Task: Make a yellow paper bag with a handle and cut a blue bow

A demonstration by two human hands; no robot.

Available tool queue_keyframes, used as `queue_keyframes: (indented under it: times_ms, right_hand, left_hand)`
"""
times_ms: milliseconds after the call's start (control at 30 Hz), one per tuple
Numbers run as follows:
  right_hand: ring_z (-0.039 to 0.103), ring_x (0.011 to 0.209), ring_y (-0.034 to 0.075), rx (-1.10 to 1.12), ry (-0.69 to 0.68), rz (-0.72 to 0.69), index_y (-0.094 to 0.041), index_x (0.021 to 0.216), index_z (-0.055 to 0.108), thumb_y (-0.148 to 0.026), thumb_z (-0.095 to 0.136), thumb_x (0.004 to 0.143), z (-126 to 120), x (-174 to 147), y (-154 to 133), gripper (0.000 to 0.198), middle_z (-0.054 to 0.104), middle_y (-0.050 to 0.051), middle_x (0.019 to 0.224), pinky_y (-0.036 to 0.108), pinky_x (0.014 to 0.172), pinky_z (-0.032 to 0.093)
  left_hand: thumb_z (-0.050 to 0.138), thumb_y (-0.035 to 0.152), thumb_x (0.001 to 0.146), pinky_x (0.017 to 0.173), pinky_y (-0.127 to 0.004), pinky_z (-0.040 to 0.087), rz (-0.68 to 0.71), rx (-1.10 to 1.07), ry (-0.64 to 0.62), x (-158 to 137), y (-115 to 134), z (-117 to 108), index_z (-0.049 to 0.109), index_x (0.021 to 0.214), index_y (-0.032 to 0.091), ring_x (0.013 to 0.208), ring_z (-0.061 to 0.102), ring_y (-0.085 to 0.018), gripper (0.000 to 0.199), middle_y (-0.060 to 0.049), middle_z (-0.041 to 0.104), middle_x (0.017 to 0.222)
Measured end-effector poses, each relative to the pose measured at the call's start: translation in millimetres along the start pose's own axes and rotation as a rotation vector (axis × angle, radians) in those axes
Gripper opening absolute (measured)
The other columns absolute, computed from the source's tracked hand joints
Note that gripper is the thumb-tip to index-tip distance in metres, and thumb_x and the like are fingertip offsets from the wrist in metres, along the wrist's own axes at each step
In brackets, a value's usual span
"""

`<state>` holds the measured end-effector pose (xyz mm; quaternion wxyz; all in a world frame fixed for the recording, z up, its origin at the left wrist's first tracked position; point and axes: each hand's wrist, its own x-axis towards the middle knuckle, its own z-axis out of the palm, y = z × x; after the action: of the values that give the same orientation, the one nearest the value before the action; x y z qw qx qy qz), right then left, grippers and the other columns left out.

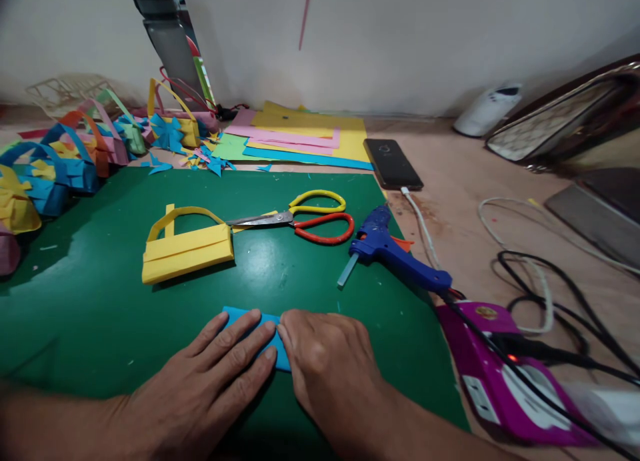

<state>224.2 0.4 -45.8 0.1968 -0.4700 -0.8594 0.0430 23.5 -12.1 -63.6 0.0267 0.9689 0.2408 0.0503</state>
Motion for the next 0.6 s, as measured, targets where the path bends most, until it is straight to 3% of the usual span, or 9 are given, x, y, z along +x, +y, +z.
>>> queue_keyframes:
  times_ms: [133,600]
  right_hand:
    - [0.050,0.041,0.012,-0.013,0.007,0.002,-0.019,0.063,0.050,-0.015,0.037,0.091,0.2,-0.7,0.7,0.032,0.054,-0.002,0.049,0.026,0.046,0.027]
    - [0.049,0.039,0.013,-0.055,0.007,0.002,-0.020,0.061,0.048,-0.013,0.036,0.090,0.3,-0.8,-0.6,0.032,0.053,-0.002,0.047,0.027,0.046,0.025]
  left_hand:
    - [0.045,0.055,0.085,0.100,-0.049,0.038,0.007,0.016,0.014,1.4,-1.4,-0.8,0.037,0.136,0.011,0.132,0.033,-0.034,0.068,-0.016,0.040,0.143]
    - [0.047,0.054,0.084,0.101,-0.046,0.035,0.014,0.060,0.106,1.1,-1.5,2.6,0.043,0.132,0.012,0.129,0.036,-0.033,0.064,-0.014,0.045,0.140]
